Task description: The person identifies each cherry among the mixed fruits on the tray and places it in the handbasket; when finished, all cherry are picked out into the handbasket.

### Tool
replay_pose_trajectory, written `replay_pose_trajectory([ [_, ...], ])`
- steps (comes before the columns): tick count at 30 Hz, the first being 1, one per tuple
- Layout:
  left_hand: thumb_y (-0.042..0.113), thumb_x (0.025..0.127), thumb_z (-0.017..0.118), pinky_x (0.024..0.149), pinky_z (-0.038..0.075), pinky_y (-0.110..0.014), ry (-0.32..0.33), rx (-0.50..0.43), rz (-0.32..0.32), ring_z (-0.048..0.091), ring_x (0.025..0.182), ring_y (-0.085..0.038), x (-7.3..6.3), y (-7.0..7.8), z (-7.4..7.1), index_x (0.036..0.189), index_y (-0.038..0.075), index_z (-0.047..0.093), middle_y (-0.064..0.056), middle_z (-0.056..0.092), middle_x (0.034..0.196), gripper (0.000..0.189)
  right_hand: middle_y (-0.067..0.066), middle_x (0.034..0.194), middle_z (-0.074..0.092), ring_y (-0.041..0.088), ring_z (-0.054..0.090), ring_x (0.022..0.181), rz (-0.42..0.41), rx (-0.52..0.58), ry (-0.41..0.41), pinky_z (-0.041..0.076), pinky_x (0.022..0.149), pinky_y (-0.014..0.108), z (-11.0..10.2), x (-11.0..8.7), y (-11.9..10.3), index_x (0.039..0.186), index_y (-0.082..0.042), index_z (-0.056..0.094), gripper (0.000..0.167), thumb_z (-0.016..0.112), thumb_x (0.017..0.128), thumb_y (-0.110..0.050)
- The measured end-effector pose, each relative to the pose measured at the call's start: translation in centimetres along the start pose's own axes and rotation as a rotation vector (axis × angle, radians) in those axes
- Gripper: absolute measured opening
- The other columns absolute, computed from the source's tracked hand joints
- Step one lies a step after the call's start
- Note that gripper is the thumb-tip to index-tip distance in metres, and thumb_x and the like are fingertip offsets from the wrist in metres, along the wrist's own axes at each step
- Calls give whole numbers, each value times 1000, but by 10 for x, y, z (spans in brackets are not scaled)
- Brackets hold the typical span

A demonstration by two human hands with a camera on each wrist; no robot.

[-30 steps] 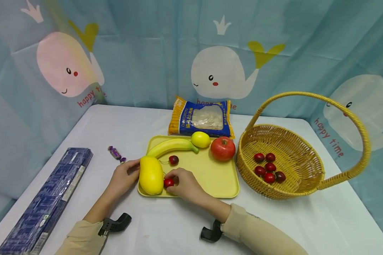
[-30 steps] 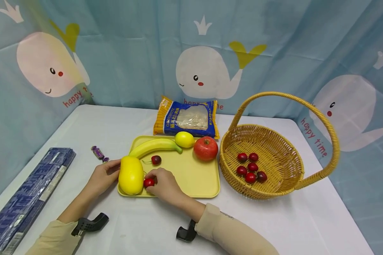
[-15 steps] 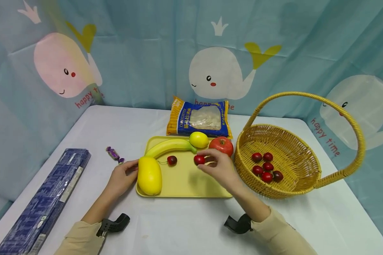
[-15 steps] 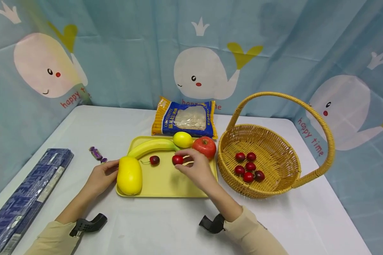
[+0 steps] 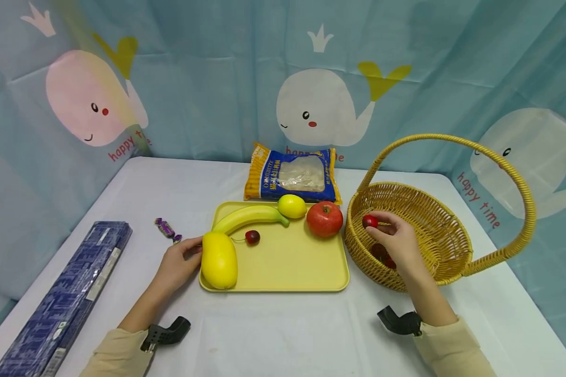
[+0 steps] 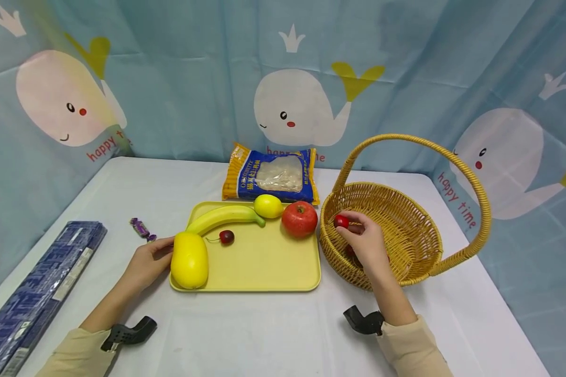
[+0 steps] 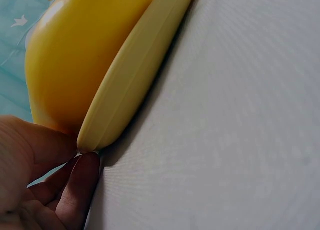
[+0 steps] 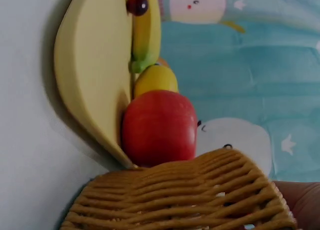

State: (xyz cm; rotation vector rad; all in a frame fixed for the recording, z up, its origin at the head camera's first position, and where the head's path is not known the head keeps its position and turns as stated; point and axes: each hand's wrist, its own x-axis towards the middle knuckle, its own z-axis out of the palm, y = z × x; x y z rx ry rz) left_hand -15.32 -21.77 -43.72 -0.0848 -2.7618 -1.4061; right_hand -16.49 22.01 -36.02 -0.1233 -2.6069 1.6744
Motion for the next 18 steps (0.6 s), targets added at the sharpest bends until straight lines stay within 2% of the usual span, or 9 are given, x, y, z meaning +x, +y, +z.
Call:
replay_pose_trajectory([
  [9,8,91,56,96,41,-49,2,2,-13,53,108,-35,0,3,0,127,-7,49,-24,56,118,39,17,120,54,25,54,104,72,-100,-37,52,82,40,-2,6,4,126,-7,54,40,63,88,-16],
  [12,7,91,56,96,42,-49,4,4,-9,53,107,-35,0,3,0,127,-7,50,-23,56,118,39,17,120,54,26,54,104,80,-106,-38,52,80,40,-2,6,4,126,-8,54,41,63,87,-16],
  [18,5,90,56,95,42,-49,4,7,1,54,106,-35,-1,2,0,126,-8,50,-24,57,116,38,17,112,54,24,53,95,77,-91,-14,52,76,38,-2,3,4,129,-11,51,47,64,87,-25],
])
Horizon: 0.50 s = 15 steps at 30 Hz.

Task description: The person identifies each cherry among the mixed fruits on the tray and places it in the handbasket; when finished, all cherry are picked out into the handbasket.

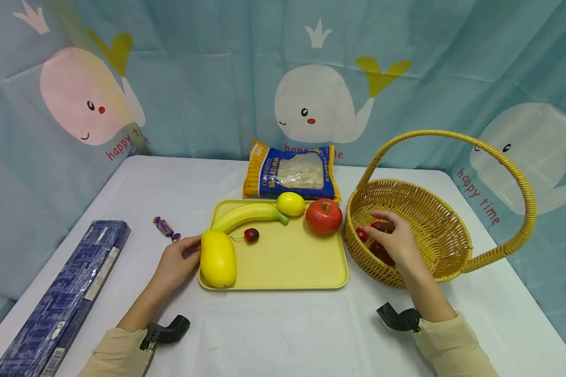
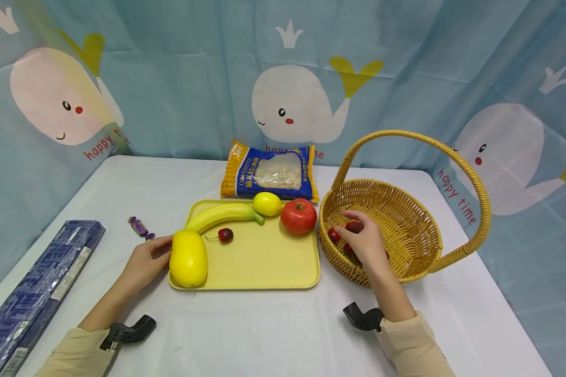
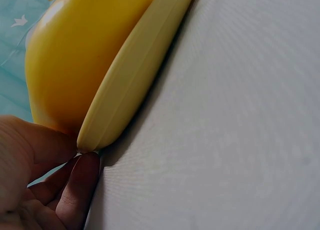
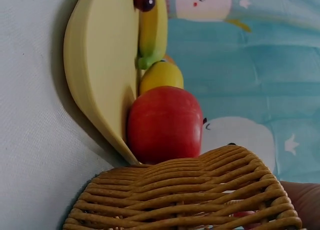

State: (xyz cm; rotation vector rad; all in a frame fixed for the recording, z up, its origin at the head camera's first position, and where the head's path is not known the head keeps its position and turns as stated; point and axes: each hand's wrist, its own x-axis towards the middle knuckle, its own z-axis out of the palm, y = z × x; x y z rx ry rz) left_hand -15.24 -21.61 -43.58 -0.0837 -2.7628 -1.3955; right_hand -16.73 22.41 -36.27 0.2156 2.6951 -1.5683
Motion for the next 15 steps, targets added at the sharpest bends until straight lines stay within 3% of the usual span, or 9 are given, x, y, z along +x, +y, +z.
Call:
replay_pose_trajectory([
  [8,6,90,57,96,41,-49,3,-22,20,54,106,-35,4,-1,2,125,-7,51,-23,57,116,38,10,122,52,23,50,108,-110,99,100,49,74,17,13,-6,-19,125,-11,55,44,65,86,-29],
  [11,6,90,57,95,42,-50,1,-14,24,54,105,-34,1,-2,3,125,-8,51,-23,58,115,38,13,120,55,25,54,103,-170,154,92,50,75,17,34,-11,-33,120,-6,58,38,66,86,-20],
  [15,5,90,57,94,43,-49,18,-3,38,55,104,-33,1,-2,2,124,-8,52,-22,59,113,37,12,113,59,27,57,100,-236,180,27,52,81,26,77,-10,-53,112,-4,63,31,69,82,-11],
])
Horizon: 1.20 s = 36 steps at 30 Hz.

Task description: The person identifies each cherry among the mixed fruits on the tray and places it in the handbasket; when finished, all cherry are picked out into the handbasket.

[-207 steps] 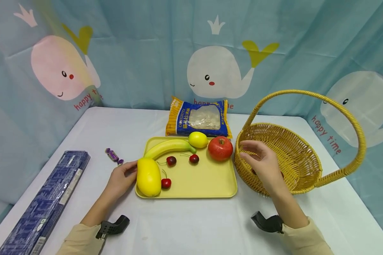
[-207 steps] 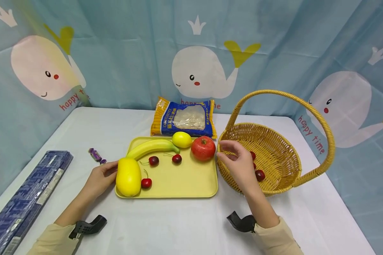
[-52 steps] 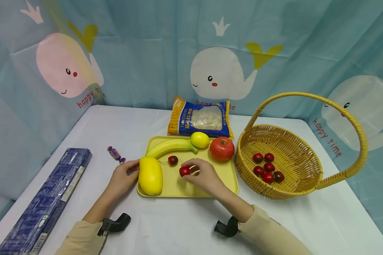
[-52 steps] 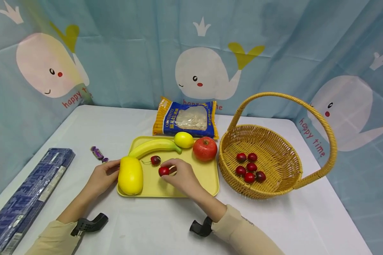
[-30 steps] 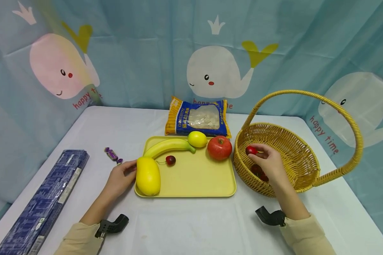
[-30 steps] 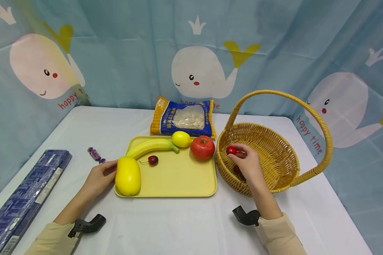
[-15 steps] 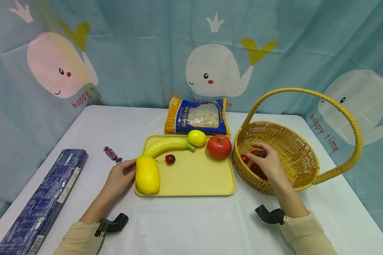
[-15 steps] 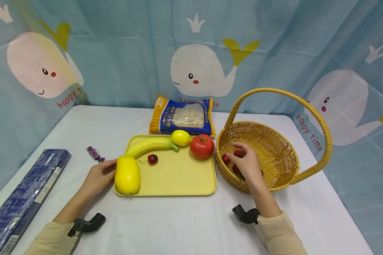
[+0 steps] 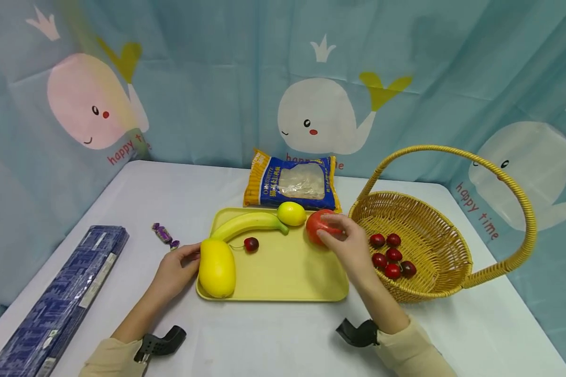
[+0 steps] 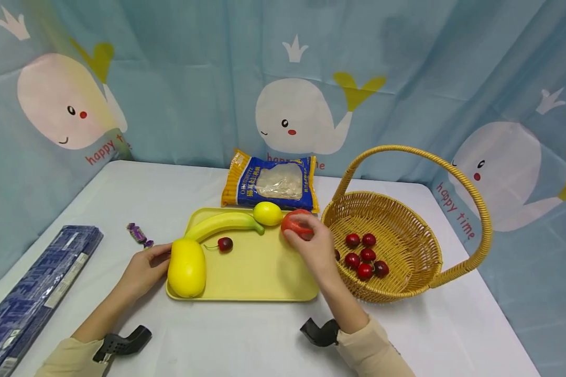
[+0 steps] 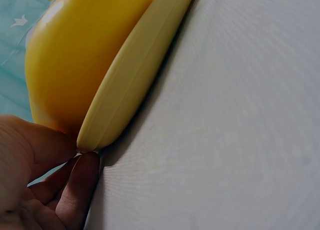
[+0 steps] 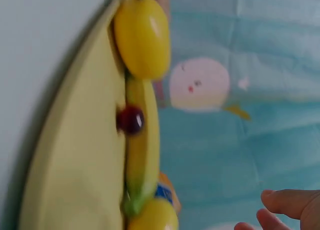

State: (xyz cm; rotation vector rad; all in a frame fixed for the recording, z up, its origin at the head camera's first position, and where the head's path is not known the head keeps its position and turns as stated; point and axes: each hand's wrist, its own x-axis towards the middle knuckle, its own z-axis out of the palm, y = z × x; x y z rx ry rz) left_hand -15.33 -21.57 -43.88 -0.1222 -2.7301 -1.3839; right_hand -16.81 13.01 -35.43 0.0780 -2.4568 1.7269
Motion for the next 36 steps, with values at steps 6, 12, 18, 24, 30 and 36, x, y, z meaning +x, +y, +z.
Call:
replay_pose_trajectory([
  [6,5,89,58,93,44,-47,3,-15,20,56,103,-33,-1,-4,1,124,-7,53,-22,59,114,37,10,106,65,29,58,98,-11,-78,-199,52,78,32,75,13,-5,106,-5,67,28,72,79,-11],
  [12,5,89,58,95,42,-48,-4,-19,16,56,104,-34,4,-3,1,124,-7,53,-22,59,114,38,8,107,65,23,59,90,73,-154,-343,50,72,26,119,27,-6,107,-4,67,29,72,78,-9],
  [18,8,89,58,97,40,-50,-6,-11,-5,54,106,-35,1,-2,-3,124,-7,52,-23,58,115,38,7,97,66,15,57,81,65,-203,-418,47,65,21,140,32,3,105,-5,68,29,72,77,-4],
  [24,9,90,58,98,39,-50,-11,-12,-13,53,108,-35,-1,-3,-2,125,-6,52,-23,58,116,39,2,103,67,14,57,91,-58,-346,-426,47,77,23,147,27,9,105,-10,70,27,67,79,0],
  [30,9,90,57,98,38,-51,-13,2,-11,52,109,-36,-1,-3,-3,125,-6,52,-23,58,116,39,-1,103,67,12,56,91,-89,-365,-417,47,80,23,140,22,8,104,-13,71,27,66,80,-1],
  [36,7,89,58,97,39,-51,-4,-13,-7,54,105,-35,0,-2,-1,125,-7,52,-22,59,114,38,4,104,64,20,57,93,-41,-131,-350,51,79,28,106,21,-9,110,-9,67,31,70,80,-3],
])
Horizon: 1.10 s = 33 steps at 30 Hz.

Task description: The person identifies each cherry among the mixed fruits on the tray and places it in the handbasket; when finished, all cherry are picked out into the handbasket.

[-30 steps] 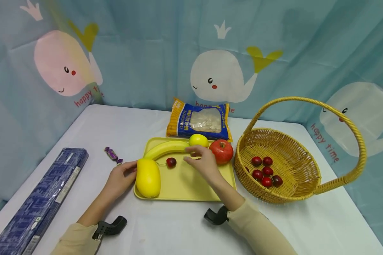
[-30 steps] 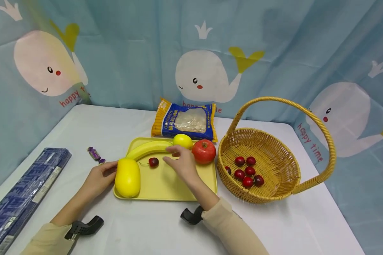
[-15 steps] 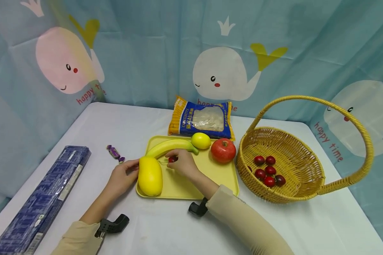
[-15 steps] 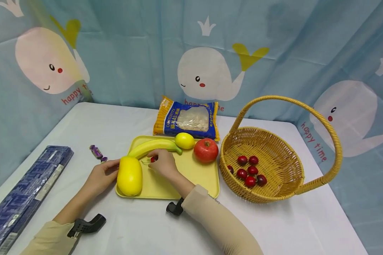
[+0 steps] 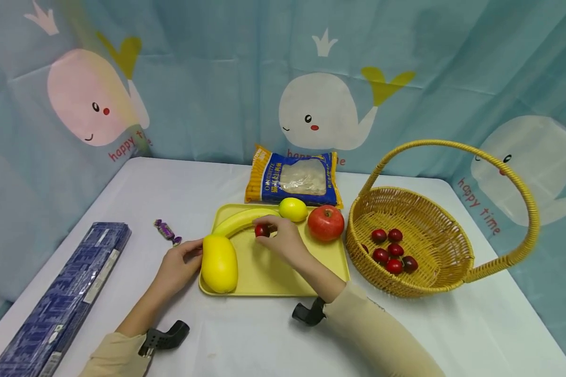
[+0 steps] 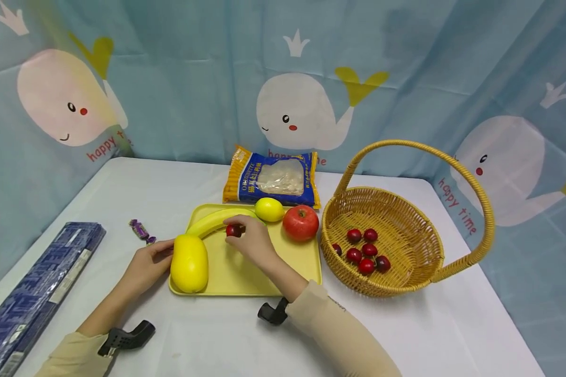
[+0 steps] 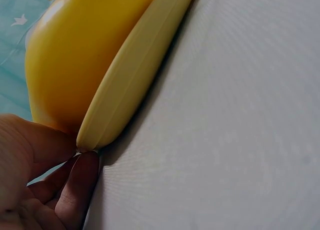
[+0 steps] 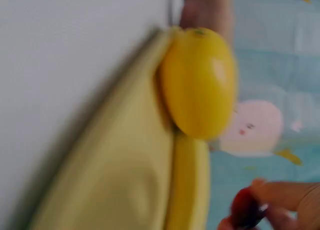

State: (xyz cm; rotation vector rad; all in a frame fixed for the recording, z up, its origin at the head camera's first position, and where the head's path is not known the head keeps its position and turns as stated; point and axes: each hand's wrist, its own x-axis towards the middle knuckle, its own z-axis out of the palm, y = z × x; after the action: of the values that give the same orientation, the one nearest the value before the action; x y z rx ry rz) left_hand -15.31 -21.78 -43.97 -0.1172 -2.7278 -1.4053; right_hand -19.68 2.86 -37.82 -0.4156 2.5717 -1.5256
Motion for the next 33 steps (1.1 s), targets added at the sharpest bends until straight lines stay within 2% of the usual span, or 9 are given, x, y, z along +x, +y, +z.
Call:
replay_pose_trajectory([
  [4,7,89,58,97,40,-49,-6,-6,2,55,104,-34,2,-2,2,124,-7,52,-22,59,114,38,8,106,63,21,58,97,-8,207,101,52,78,27,-34,-12,-2,113,-6,64,34,70,80,-5],
  [7,7,89,58,97,39,-50,-9,-4,-4,54,105,-34,2,-3,2,125,-7,52,-23,59,115,38,11,108,63,21,58,99,-14,277,174,51,81,25,-62,-25,-1,114,-3,62,34,69,81,-5],
  [11,8,90,57,98,39,-50,-7,2,-13,53,107,-35,1,-2,0,125,-6,52,-23,58,116,38,12,114,59,18,55,103,5,273,234,49,85,20,-101,-47,9,118,-3,60,37,69,82,-9],
  [17,9,91,57,98,39,-51,-5,16,-14,53,108,-36,2,-4,-8,126,-7,51,-23,57,117,39,13,116,57,12,56,99,65,161,293,51,78,19,-144,-73,43,124,-2,55,44,67,85,-19],
  [22,9,91,57,97,39,-51,0,33,-28,53,107,-36,-1,-9,-12,126,-8,50,-24,57,116,39,13,117,57,3,58,94,152,92,300,52,79,24,-162,-79,65,127,-4,53,49,67,85,-25],
  [26,8,91,56,97,40,-50,-12,27,-38,53,107,-35,-1,-11,-13,127,-7,49,-24,57,118,40,13,122,55,-2,56,93,229,66,318,49,78,16,-168,-79,71,129,-5,52,49,66,86,-24],
  [29,8,90,56,97,40,-50,-15,21,-47,53,108,-35,-3,-11,-12,128,-7,49,-23,56,119,40,13,124,54,2,55,95,270,37,326,47,76,12,-169,-78,73,129,-5,52,48,65,86,-22],
  [33,8,91,56,96,41,-50,-7,25,-33,53,107,-35,-3,-9,-14,126,-8,50,-24,57,117,39,15,124,53,16,54,104,300,-17,301,48,83,22,-169,-77,72,129,-5,52,47,65,87,-20],
])
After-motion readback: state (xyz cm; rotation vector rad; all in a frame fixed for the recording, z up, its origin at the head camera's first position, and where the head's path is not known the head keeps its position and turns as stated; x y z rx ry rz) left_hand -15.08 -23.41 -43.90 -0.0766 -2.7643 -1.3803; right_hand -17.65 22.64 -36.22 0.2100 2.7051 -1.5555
